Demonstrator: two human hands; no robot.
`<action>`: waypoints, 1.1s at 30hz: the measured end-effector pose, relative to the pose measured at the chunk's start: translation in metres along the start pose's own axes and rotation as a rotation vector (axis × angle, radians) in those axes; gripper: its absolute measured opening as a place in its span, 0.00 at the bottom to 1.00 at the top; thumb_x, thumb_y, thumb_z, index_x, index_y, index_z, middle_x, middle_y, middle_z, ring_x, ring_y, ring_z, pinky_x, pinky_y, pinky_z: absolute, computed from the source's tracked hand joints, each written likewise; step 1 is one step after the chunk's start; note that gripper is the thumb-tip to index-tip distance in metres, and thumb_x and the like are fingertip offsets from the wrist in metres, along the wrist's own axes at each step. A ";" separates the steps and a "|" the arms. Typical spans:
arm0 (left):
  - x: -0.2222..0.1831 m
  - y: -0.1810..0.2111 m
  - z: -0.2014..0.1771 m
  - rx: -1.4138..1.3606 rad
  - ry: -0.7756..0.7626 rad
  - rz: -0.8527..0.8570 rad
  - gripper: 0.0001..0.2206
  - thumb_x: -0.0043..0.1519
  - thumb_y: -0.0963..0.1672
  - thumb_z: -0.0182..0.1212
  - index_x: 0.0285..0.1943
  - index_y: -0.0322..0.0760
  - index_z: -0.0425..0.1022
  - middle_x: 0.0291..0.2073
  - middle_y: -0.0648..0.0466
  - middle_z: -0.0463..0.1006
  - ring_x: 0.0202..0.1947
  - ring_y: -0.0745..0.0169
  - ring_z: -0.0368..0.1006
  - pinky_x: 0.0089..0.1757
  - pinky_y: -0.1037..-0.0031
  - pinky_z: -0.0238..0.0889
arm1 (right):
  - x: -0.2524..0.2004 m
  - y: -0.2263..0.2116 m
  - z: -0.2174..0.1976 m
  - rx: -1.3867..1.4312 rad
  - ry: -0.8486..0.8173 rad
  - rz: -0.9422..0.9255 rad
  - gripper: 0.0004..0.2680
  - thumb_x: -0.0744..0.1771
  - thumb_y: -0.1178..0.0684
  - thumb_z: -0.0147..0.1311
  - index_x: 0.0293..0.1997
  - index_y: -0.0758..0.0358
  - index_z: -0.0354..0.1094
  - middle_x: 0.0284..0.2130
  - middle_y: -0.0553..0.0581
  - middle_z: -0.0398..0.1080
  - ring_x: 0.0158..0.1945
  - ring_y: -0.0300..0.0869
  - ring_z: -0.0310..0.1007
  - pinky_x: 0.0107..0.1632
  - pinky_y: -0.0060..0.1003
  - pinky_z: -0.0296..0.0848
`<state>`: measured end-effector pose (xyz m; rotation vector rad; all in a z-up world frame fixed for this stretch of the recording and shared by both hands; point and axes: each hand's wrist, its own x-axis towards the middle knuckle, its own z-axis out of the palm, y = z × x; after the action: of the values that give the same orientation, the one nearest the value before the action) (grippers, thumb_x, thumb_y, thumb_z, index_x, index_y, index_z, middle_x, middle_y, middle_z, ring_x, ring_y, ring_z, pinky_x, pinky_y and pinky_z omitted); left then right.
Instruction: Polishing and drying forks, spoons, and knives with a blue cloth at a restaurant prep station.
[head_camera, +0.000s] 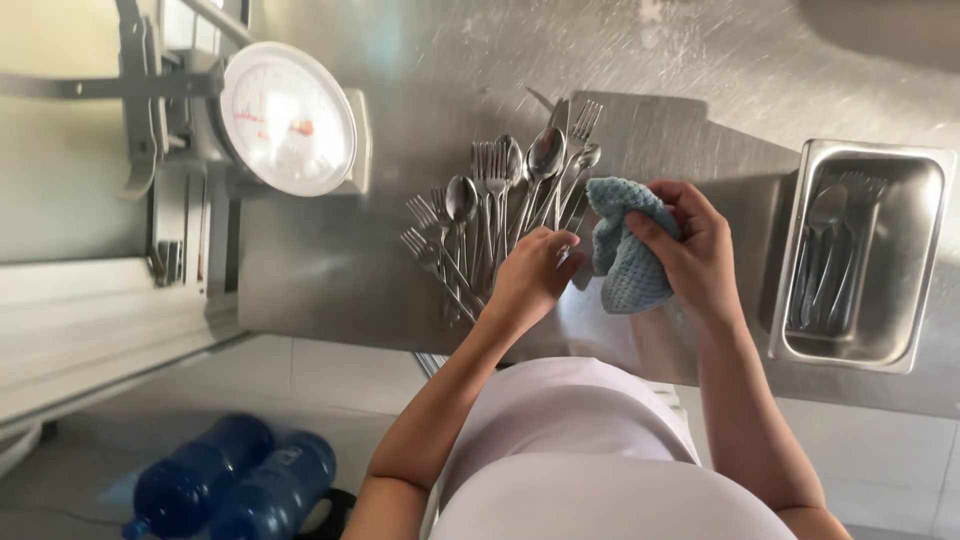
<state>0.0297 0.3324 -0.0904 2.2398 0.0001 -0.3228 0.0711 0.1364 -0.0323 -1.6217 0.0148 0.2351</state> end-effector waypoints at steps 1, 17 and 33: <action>0.007 -0.002 -0.002 0.004 -0.018 0.013 0.13 0.64 0.48 0.62 0.52 0.39 0.79 0.46 0.48 0.79 0.48 0.50 0.76 0.45 0.62 0.69 | 0.001 0.000 0.003 0.003 0.022 0.002 0.11 0.68 0.60 0.60 0.56 0.69 0.69 0.43 0.52 0.75 0.45 0.33 0.74 0.49 0.29 0.75; 0.077 -0.050 0.030 0.520 0.212 0.167 0.13 0.65 0.44 0.62 0.42 0.23 0.70 0.44 0.40 0.70 0.42 0.51 0.74 0.37 0.73 0.75 | 0.015 0.007 0.031 -0.081 0.141 0.045 0.11 0.67 0.59 0.63 0.55 0.66 0.71 0.38 0.49 0.74 0.42 0.31 0.72 0.46 0.27 0.73; 0.074 -0.056 0.047 0.581 0.197 0.066 0.14 0.65 0.45 0.61 0.47 0.26 0.69 0.44 0.43 0.70 0.40 0.58 0.76 0.35 0.79 0.76 | 0.015 0.013 0.028 -0.112 0.136 0.046 0.12 0.67 0.58 0.63 0.56 0.67 0.70 0.39 0.52 0.75 0.42 0.32 0.74 0.46 0.28 0.74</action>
<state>0.0844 0.3237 -0.1787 2.8318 -0.0708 -0.0647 0.0794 0.1653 -0.0491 -1.7478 0.1457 0.1630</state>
